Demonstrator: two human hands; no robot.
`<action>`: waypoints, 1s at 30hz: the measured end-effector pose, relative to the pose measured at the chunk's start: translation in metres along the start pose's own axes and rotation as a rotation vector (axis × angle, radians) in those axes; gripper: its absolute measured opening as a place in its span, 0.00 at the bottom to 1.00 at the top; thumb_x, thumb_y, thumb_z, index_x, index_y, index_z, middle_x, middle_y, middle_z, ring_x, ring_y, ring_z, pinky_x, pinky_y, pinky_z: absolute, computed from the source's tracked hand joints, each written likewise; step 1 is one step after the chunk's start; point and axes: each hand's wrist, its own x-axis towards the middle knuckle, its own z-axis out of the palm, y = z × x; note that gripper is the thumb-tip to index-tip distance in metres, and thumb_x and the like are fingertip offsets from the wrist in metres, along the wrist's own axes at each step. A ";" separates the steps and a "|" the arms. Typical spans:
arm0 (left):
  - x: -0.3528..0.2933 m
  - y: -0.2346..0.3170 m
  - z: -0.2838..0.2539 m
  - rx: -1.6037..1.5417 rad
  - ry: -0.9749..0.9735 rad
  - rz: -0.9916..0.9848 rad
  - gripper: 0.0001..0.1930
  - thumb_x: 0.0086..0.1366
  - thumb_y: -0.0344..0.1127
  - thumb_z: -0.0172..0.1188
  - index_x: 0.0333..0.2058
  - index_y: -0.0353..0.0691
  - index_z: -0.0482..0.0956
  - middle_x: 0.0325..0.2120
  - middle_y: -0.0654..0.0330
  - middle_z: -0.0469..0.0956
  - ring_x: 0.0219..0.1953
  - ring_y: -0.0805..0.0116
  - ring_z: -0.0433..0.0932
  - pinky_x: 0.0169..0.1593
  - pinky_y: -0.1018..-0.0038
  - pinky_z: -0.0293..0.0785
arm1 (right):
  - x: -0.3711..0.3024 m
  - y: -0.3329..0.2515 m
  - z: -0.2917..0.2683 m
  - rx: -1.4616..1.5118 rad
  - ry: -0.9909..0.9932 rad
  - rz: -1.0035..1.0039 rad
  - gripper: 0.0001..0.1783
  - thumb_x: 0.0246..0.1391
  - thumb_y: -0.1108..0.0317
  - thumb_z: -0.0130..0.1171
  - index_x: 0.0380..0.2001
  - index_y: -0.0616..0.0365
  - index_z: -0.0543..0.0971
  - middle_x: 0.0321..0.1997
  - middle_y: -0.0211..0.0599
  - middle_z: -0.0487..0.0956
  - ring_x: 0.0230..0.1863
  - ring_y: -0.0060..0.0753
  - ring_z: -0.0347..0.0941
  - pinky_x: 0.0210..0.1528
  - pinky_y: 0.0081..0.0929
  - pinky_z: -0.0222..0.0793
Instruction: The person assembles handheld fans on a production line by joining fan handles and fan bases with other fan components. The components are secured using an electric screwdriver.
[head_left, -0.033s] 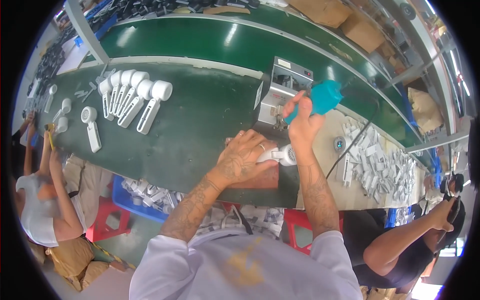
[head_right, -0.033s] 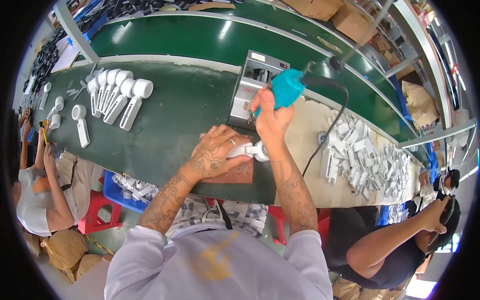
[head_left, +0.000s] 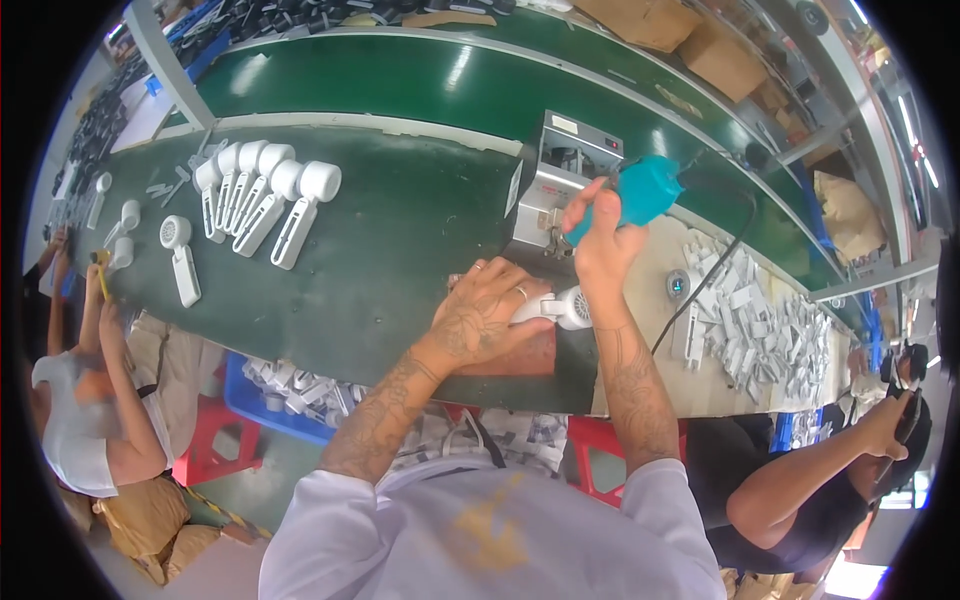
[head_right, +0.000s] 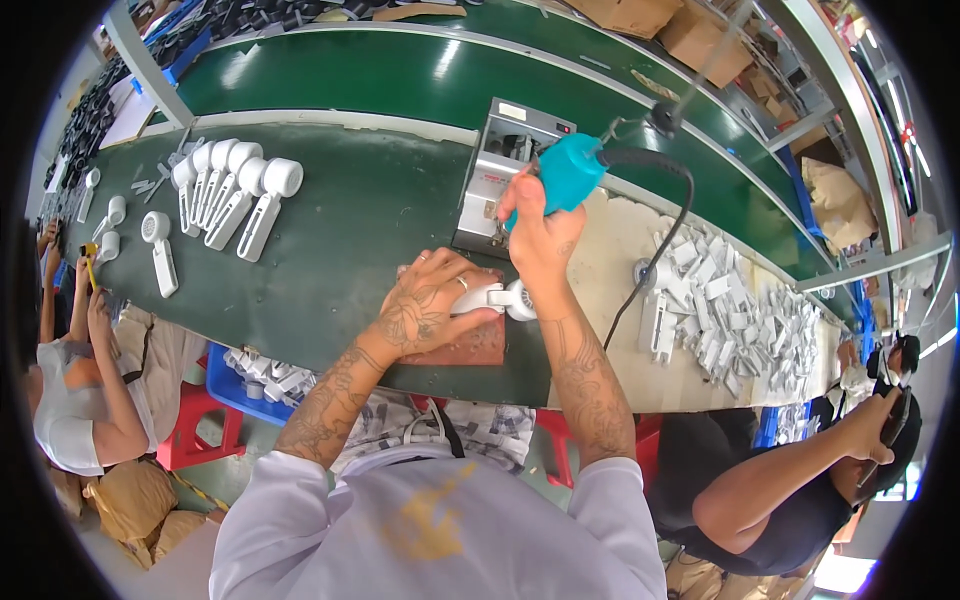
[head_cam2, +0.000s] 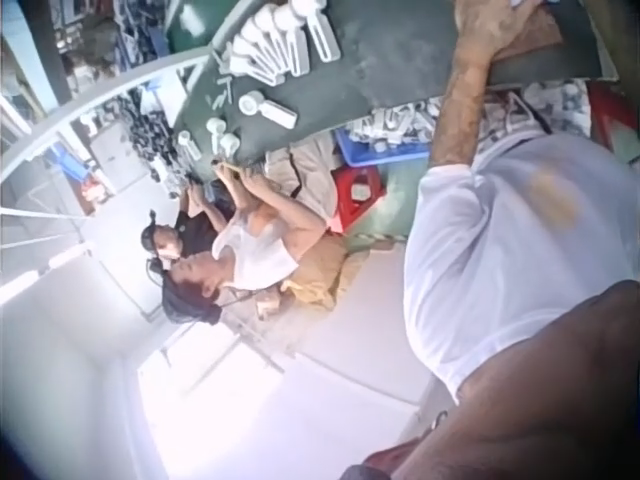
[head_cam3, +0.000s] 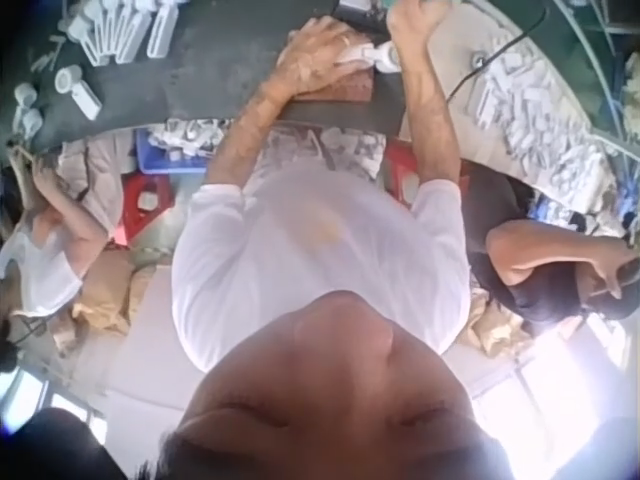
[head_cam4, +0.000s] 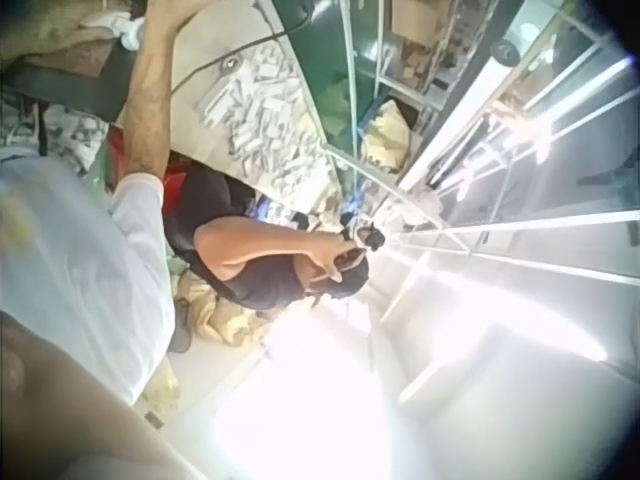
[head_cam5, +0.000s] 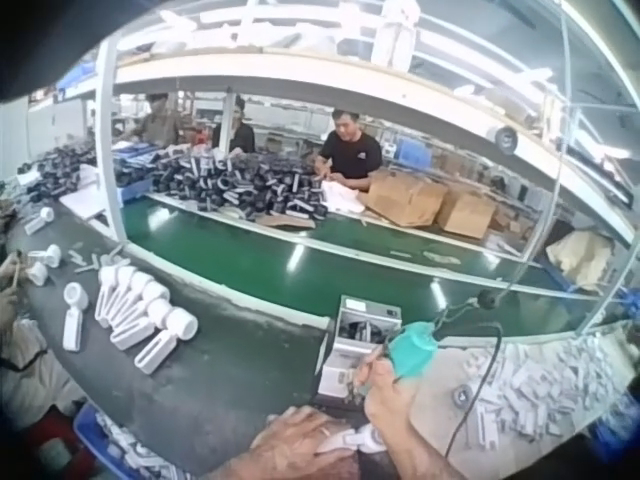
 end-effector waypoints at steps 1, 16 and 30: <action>-0.001 -0.002 -0.001 -0.021 -0.018 -0.009 0.23 0.64 0.53 0.64 0.53 0.48 0.82 0.46 0.62 0.79 0.52 0.60 0.73 0.60 0.58 0.68 | 0.002 -0.004 0.005 0.018 -0.007 0.035 0.21 0.67 0.51 0.60 0.37 0.62 0.75 0.23 0.30 0.74 0.23 0.23 0.72 0.27 0.22 0.66; 0.000 -0.002 0.003 -0.007 -0.009 -0.015 0.21 0.61 0.51 0.67 0.50 0.48 0.83 0.47 0.63 0.80 0.52 0.57 0.74 0.60 0.54 0.69 | -0.040 -0.030 -0.009 0.109 0.021 0.114 0.23 0.67 0.52 0.61 0.41 0.67 0.75 0.26 0.33 0.75 0.24 0.25 0.72 0.27 0.24 0.70; 0.002 0.000 0.001 0.049 -0.031 -0.006 0.21 0.64 0.52 0.65 0.47 0.43 0.82 0.44 0.61 0.77 0.48 0.56 0.74 0.55 0.58 0.70 | -0.047 -0.014 -0.009 0.034 -0.061 0.118 0.25 0.69 0.47 0.56 0.38 0.62 0.70 0.25 0.35 0.72 0.24 0.28 0.69 0.27 0.30 0.70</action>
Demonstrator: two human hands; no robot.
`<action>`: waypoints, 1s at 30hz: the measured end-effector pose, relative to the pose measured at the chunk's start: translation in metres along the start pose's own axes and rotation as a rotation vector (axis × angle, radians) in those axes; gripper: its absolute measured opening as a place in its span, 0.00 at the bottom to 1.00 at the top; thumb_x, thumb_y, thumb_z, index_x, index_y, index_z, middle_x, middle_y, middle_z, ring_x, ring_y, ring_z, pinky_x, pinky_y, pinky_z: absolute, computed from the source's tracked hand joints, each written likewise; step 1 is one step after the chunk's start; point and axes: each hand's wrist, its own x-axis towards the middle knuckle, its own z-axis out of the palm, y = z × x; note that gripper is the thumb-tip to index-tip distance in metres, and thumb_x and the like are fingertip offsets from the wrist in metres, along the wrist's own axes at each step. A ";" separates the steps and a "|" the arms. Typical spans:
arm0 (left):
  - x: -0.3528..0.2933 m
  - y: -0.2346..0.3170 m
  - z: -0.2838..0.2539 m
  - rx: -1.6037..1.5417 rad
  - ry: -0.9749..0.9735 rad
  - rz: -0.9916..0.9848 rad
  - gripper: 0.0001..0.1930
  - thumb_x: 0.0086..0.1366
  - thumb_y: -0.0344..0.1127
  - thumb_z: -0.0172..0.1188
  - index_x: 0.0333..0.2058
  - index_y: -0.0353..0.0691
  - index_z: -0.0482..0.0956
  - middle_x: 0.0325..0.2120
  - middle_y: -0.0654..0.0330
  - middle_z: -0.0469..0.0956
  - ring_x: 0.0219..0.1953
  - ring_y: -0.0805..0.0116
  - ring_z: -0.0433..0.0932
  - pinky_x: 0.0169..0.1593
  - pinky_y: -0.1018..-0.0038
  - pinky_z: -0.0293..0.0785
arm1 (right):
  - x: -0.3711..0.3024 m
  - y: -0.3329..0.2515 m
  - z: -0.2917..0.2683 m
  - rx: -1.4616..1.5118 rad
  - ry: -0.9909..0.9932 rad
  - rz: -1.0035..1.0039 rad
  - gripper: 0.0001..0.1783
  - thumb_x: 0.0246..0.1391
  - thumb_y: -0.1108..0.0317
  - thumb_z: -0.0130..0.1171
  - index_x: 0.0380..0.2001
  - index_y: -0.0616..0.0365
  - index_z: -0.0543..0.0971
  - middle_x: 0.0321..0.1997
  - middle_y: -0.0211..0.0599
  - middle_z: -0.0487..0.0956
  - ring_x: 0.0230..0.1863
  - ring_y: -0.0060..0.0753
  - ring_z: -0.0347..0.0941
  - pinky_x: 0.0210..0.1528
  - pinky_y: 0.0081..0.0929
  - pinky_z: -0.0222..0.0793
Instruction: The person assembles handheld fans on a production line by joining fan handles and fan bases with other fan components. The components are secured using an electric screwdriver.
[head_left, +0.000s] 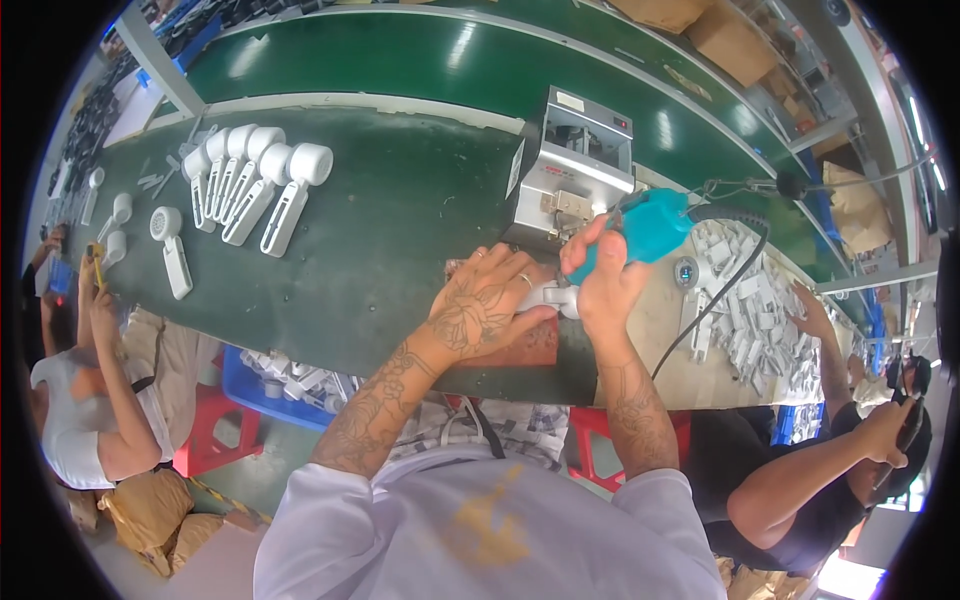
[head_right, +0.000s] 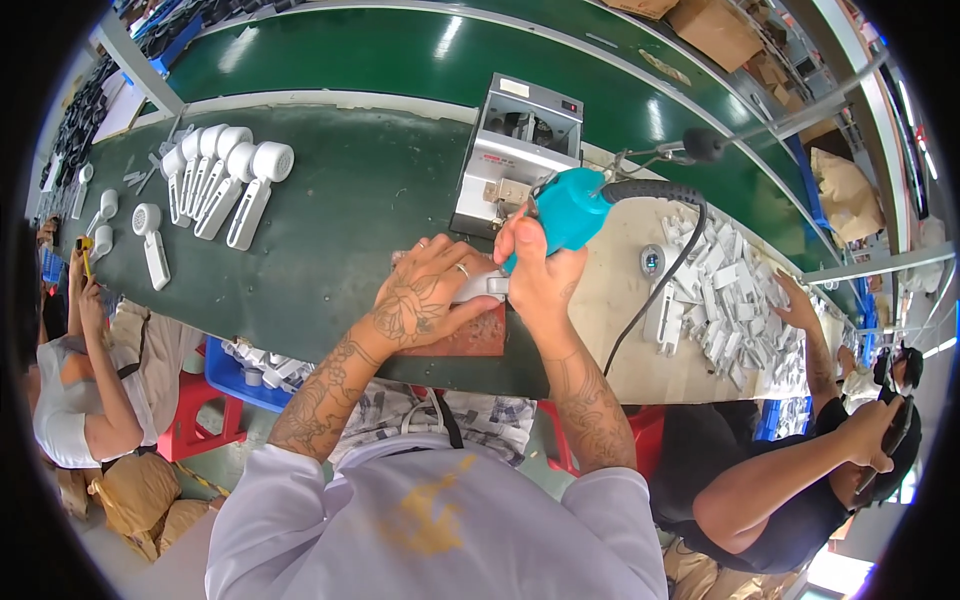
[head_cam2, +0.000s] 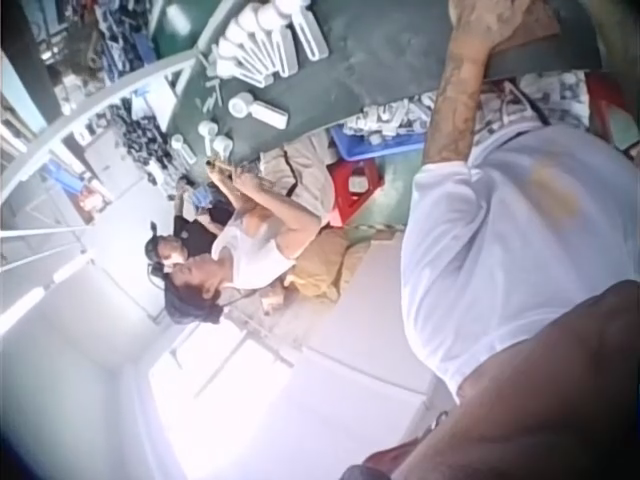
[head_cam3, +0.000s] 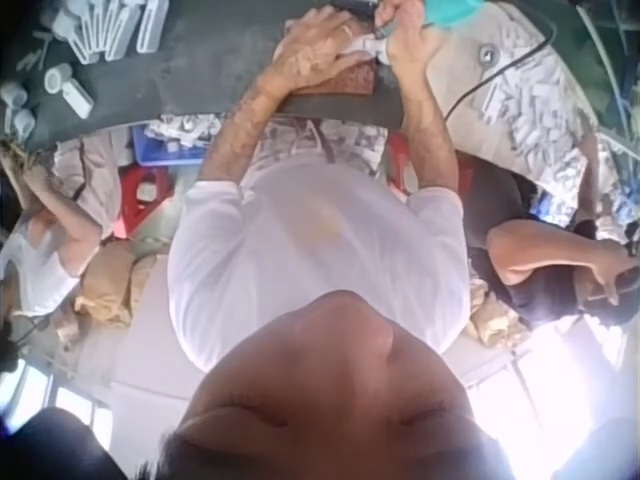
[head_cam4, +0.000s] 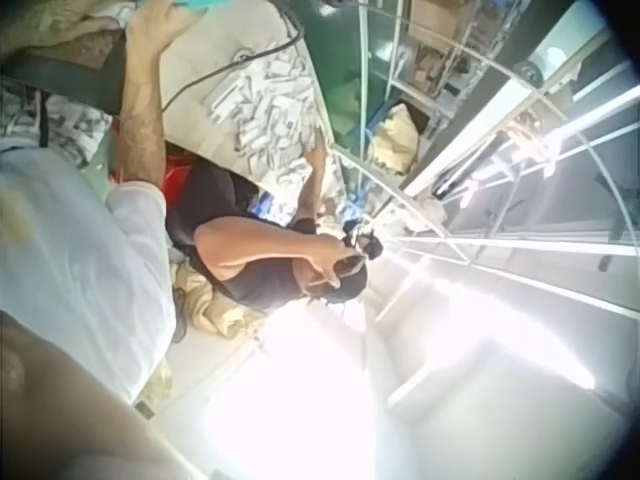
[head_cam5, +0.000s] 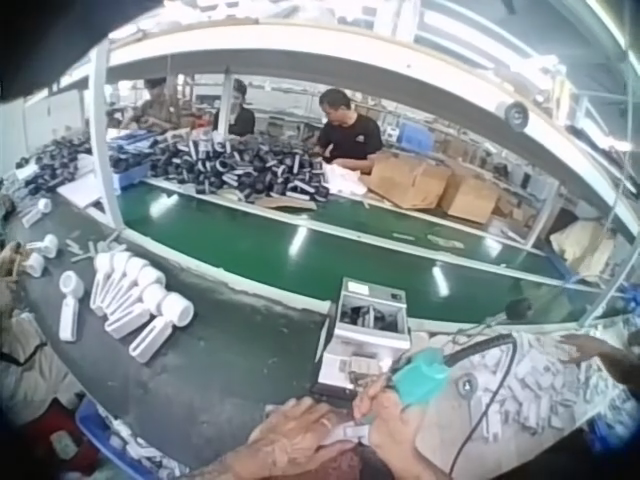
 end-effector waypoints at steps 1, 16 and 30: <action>-0.001 -0.001 0.001 -0.001 0.007 0.006 0.21 0.64 0.52 0.65 0.48 0.43 0.82 0.44 0.61 0.77 0.48 0.56 0.74 0.55 0.58 0.70 | 0.000 0.000 0.000 -0.003 0.000 -0.002 0.25 0.69 0.47 0.56 0.38 0.62 0.70 0.25 0.35 0.72 0.24 0.28 0.69 0.27 0.30 0.70; -0.002 -0.002 0.000 -0.049 0.038 0.035 0.17 0.68 0.42 0.57 0.52 0.45 0.81 0.42 0.58 0.78 0.47 0.56 0.74 0.54 0.59 0.70 | 0.048 0.010 0.010 -0.032 0.078 -0.220 0.21 0.70 0.52 0.56 0.39 0.63 0.73 0.23 0.32 0.74 0.24 0.26 0.72 0.27 0.25 0.68; 0.001 0.002 -0.004 -0.046 -0.036 0.008 0.19 0.68 0.44 0.56 0.53 0.42 0.80 0.43 0.58 0.77 0.48 0.57 0.73 0.56 0.57 0.70 | -0.008 -0.034 -0.005 0.065 0.078 0.018 0.25 0.67 0.50 0.60 0.42 0.67 0.75 0.23 0.33 0.73 0.23 0.26 0.72 0.26 0.24 0.68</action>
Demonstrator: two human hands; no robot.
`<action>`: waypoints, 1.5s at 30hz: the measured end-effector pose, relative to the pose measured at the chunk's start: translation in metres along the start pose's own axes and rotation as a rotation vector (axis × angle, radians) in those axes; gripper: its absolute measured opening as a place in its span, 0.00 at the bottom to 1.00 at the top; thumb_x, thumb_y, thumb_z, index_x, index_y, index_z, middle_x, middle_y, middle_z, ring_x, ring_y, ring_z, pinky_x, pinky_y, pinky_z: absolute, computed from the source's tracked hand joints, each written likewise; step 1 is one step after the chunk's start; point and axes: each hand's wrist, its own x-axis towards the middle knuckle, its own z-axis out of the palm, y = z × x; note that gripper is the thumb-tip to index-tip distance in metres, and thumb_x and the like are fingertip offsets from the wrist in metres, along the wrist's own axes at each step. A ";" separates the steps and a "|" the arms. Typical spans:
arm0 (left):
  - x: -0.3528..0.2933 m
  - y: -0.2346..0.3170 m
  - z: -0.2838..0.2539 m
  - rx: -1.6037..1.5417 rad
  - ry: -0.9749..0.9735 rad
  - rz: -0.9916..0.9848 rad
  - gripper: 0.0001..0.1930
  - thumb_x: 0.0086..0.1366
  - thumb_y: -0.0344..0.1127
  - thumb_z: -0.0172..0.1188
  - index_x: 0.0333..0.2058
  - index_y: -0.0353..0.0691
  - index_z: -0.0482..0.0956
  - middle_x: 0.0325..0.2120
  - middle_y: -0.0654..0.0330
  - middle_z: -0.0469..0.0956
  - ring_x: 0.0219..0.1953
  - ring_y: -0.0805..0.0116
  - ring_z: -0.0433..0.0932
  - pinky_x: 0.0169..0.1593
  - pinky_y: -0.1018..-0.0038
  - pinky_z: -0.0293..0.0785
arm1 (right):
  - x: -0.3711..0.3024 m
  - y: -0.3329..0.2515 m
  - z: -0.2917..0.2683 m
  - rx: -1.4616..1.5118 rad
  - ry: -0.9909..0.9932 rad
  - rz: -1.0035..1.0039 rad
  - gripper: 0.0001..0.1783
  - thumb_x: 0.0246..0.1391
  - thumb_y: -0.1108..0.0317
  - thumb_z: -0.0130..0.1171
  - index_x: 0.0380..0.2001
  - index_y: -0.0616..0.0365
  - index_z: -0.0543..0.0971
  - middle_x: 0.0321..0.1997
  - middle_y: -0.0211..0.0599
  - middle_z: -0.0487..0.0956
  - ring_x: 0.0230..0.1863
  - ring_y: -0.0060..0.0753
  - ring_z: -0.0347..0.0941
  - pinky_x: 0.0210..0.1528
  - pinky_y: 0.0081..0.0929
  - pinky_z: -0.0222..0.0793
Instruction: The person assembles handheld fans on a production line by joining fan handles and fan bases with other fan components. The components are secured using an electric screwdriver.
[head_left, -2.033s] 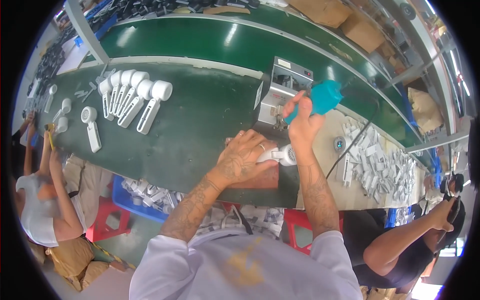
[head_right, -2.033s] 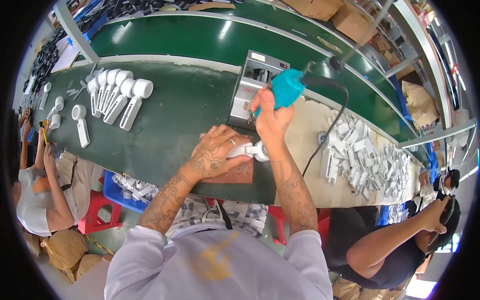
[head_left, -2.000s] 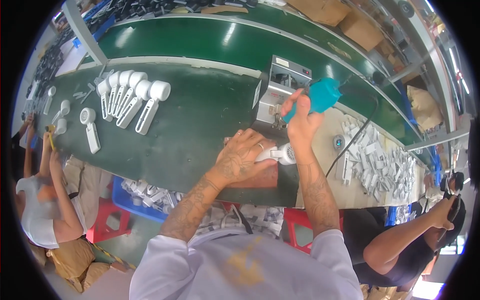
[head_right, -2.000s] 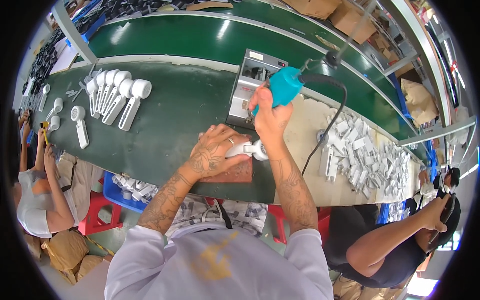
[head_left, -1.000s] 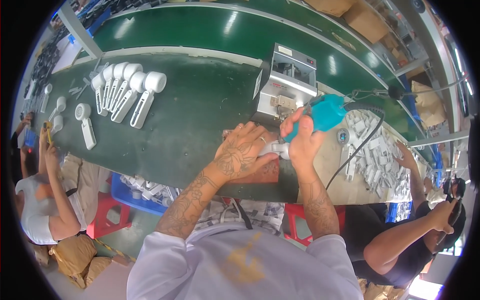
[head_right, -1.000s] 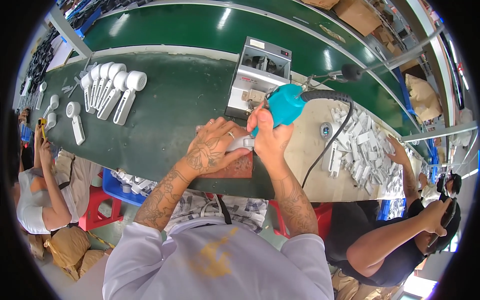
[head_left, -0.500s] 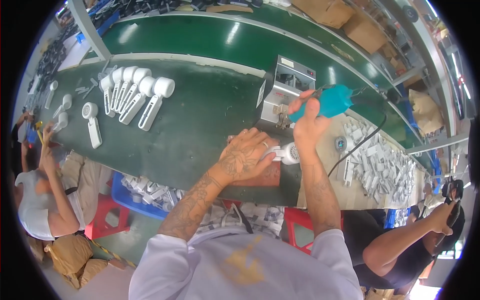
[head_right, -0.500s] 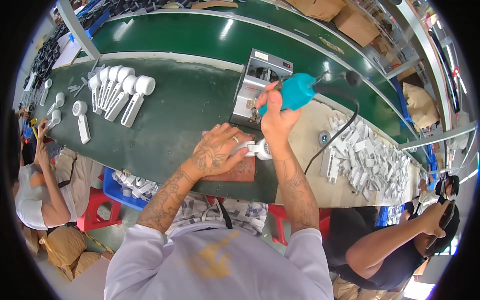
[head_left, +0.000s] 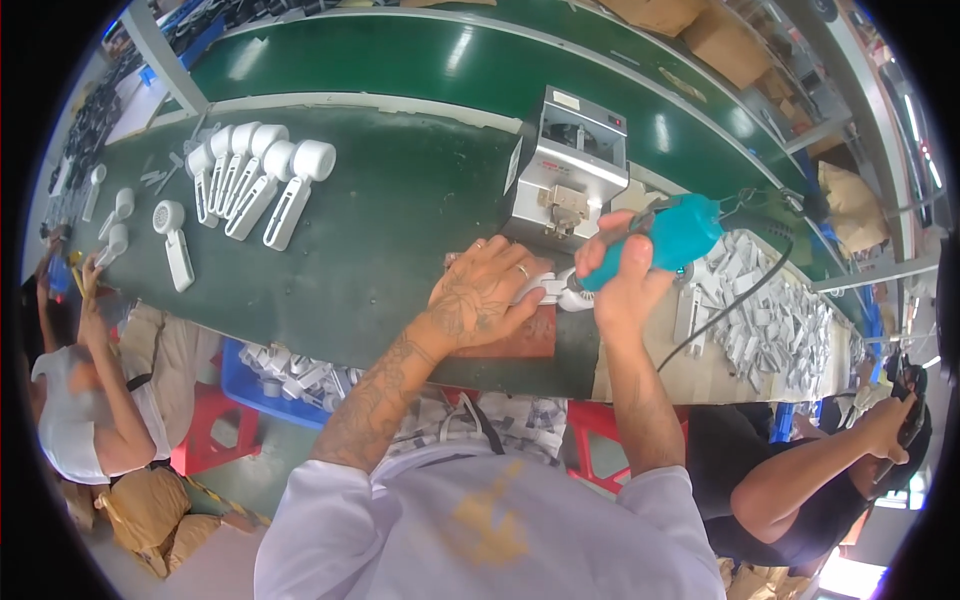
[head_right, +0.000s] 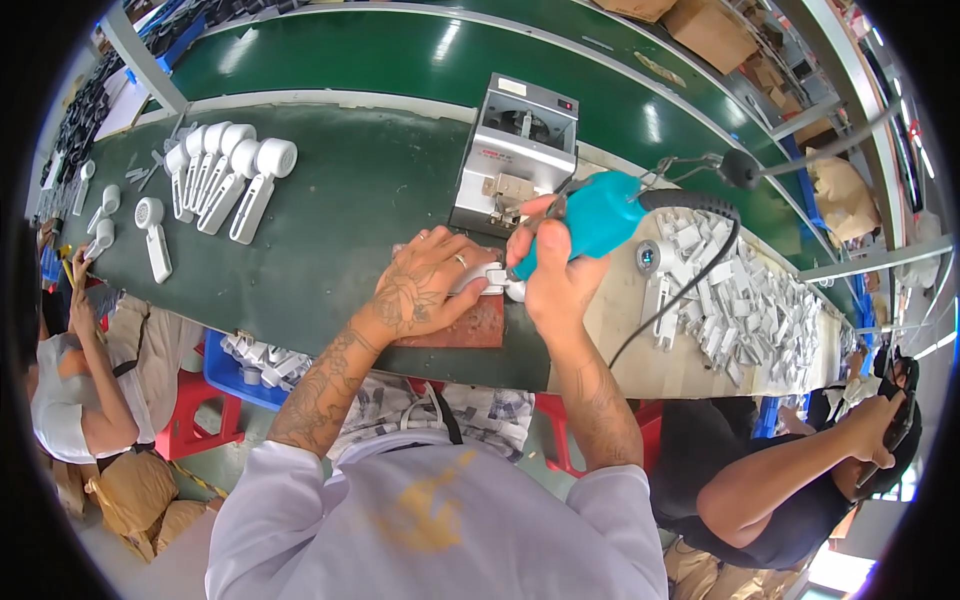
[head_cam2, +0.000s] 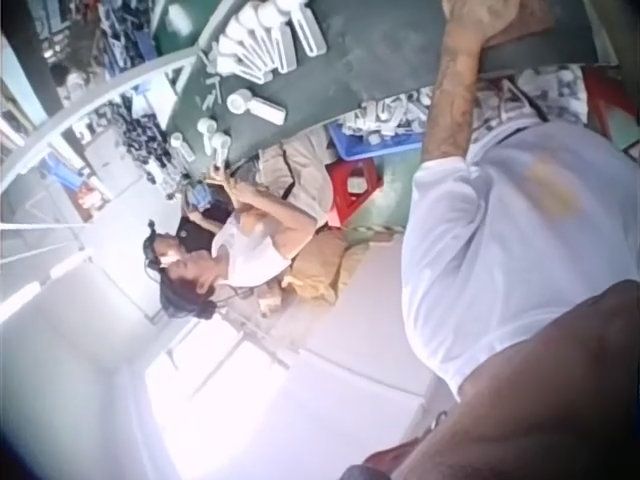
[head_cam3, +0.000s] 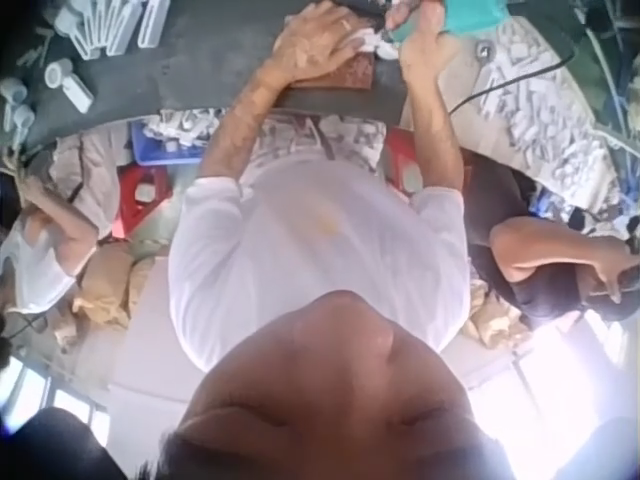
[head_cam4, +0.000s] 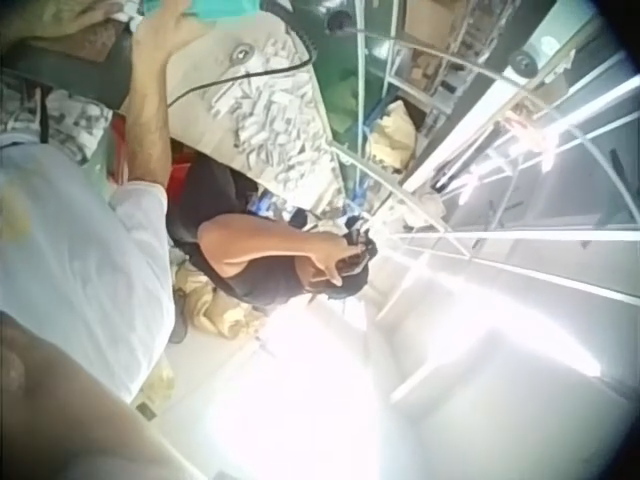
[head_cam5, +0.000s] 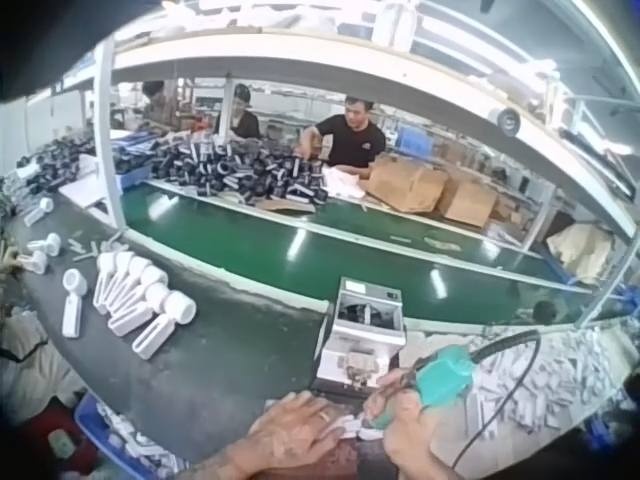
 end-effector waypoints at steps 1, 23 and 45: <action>-0.001 0.000 0.000 0.012 0.034 0.013 0.18 0.67 0.43 0.58 0.53 0.45 0.81 0.42 0.60 0.77 0.46 0.58 0.73 0.54 0.58 0.70 | -0.003 -0.002 -0.002 -0.010 -0.038 0.010 0.26 0.66 0.50 0.61 0.42 0.68 0.75 0.23 0.33 0.73 0.23 0.26 0.72 0.27 0.25 0.69; 0.001 -0.002 0.002 0.020 0.123 0.032 0.16 0.64 0.40 0.62 0.49 0.41 0.80 0.52 0.59 0.76 0.48 0.54 0.74 0.53 0.55 0.70 | -0.016 0.024 -0.001 -0.033 -0.067 -0.036 0.23 0.68 0.49 0.57 0.37 0.61 0.70 0.23 0.36 0.72 0.24 0.30 0.70 0.28 0.30 0.68; -0.010 -0.023 -0.054 0.393 0.599 -0.212 0.14 0.65 0.35 0.66 0.46 0.36 0.80 0.43 0.50 0.81 0.47 0.49 0.78 0.54 0.58 0.73 | -0.135 -0.031 -0.066 -0.026 0.011 0.243 0.28 0.61 0.50 0.66 0.48 0.66 0.73 0.32 0.37 0.77 0.34 0.29 0.76 0.37 0.28 0.71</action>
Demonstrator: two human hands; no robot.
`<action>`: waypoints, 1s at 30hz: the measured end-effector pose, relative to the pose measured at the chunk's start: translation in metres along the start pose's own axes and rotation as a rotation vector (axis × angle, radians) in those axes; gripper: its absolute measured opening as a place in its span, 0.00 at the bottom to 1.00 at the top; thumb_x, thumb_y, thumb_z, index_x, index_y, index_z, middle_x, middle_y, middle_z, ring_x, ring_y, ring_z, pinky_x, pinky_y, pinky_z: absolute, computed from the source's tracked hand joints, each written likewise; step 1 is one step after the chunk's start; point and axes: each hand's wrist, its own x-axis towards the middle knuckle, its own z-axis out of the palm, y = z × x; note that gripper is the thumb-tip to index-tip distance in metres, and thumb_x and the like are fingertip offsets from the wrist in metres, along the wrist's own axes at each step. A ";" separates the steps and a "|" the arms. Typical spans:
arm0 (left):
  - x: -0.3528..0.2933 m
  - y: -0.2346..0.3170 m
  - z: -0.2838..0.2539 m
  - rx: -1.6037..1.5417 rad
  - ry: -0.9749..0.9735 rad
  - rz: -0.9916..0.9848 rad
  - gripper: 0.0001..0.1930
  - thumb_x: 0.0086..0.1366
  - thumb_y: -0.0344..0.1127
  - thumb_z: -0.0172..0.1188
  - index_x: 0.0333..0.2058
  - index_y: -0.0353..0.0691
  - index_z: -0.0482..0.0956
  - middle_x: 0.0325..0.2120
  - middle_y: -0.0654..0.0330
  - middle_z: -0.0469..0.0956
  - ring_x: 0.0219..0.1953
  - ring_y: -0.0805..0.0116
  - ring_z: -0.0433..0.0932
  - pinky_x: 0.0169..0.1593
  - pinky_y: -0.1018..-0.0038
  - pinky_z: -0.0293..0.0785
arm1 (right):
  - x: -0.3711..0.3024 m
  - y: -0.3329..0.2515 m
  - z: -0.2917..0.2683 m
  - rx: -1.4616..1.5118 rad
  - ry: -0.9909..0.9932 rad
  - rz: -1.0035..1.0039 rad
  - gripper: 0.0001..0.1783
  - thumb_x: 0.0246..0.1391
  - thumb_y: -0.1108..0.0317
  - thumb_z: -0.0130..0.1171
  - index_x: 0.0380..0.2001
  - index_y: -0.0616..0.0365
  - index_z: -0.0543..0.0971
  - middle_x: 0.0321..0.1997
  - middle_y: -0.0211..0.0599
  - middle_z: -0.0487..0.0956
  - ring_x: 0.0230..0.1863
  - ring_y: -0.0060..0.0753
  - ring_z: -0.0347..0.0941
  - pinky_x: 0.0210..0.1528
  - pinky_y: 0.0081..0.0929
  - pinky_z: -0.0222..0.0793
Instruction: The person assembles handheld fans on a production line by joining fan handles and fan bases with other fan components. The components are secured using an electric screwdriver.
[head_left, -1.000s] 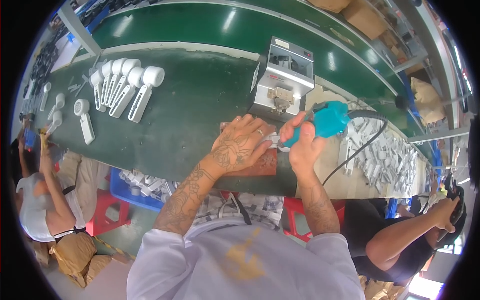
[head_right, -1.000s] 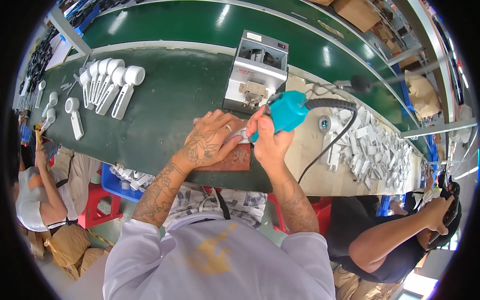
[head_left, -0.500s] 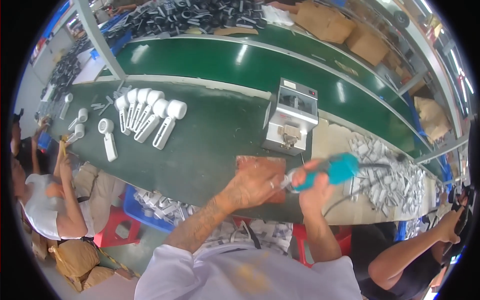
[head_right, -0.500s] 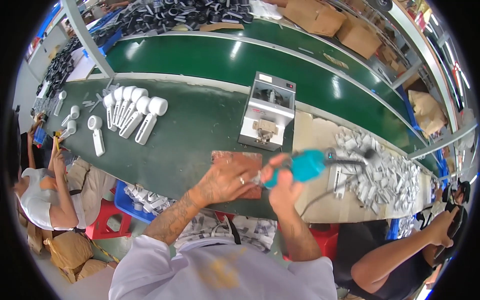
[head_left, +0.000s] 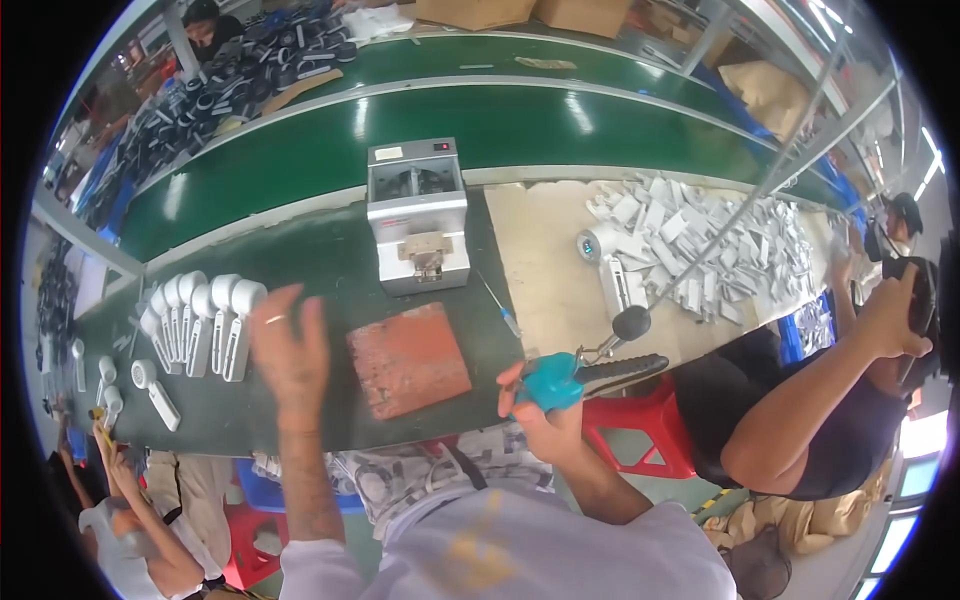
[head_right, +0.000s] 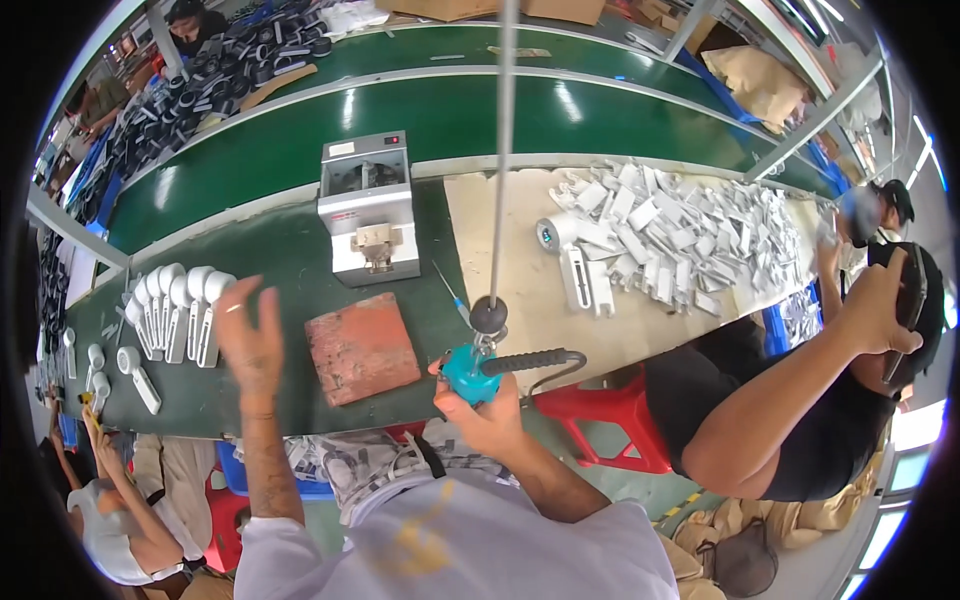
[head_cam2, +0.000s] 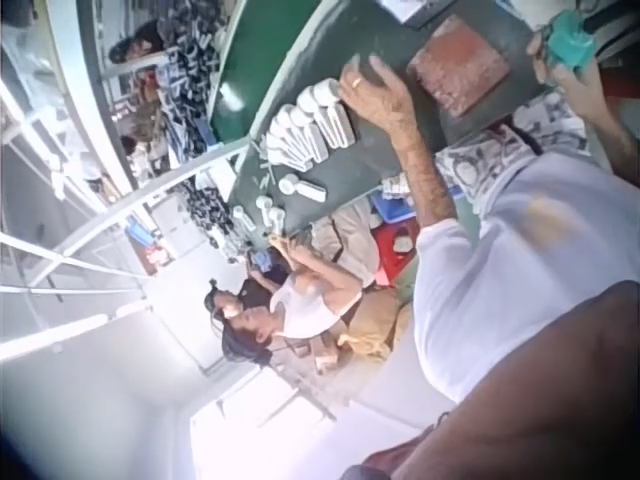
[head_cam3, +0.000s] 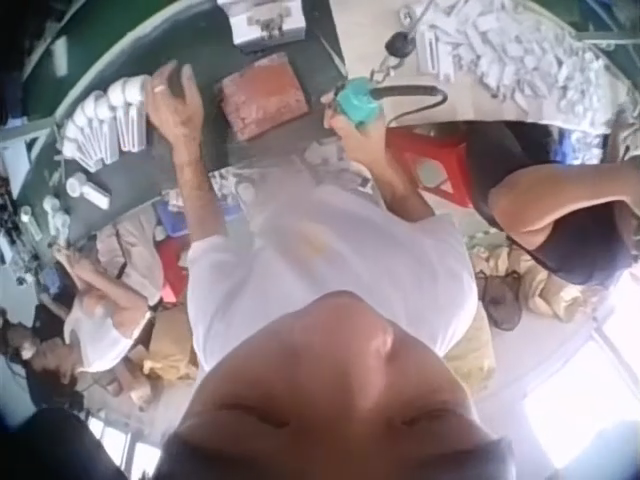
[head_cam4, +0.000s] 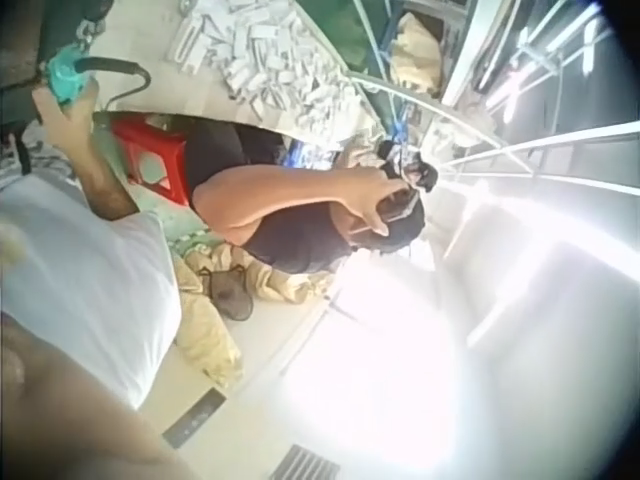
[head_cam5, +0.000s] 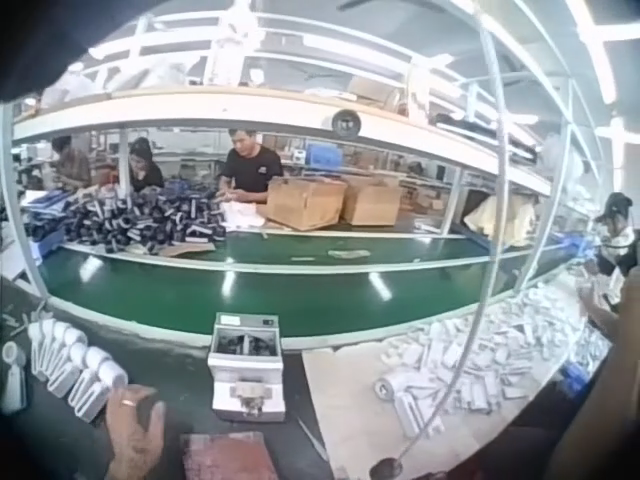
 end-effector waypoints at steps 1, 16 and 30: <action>0.008 0.044 0.017 -0.167 -0.066 0.010 0.12 0.63 0.33 0.68 0.43 0.35 0.82 0.41 0.50 0.82 0.44 0.52 0.81 0.50 0.63 0.77 | -0.002 -0.002 -0.005 -0.007 0.010 -0.002 0.28 0.61 0.50 0.66 0.48 0.66 0.73 0.32 0.37 0.77 0.34 0.29 0.76 0.37 0.28 0.71; -0.003 0.273 0.228 -0.392 -0.711 0.185 0.19 0.64 0.50 0.57 0.36 0.40 0.84 0.35 0.54 0.84 0.45 0.54 0.82 0.46 0.54 0.72 | -0.033 -0.017 -0.026 -0.013 0.213 -0.084 0.28 0.57 0.54 0.71 0.48 0.68 0.76 0.30 0.31 0.78 0.31 0.20 0.73 0.34 0.21 0.68; -0.017 0.085 0.034 -0.434 -0.617 0.326 0.14 0.63 0.41 0.64 0.43 0.41 0.82 0.39 0.56 0.78 0.46 0.51 0.79 0.50 0.60 0.77 | 0.032 -0.019 -0.019 -0.030 0.088 -0.037 0.38 0.61 0.37 0.60 0.49 0.68 0.75 0.26 0.33 0.75 0.28 0.25 0.72 0.31 0.25 0.67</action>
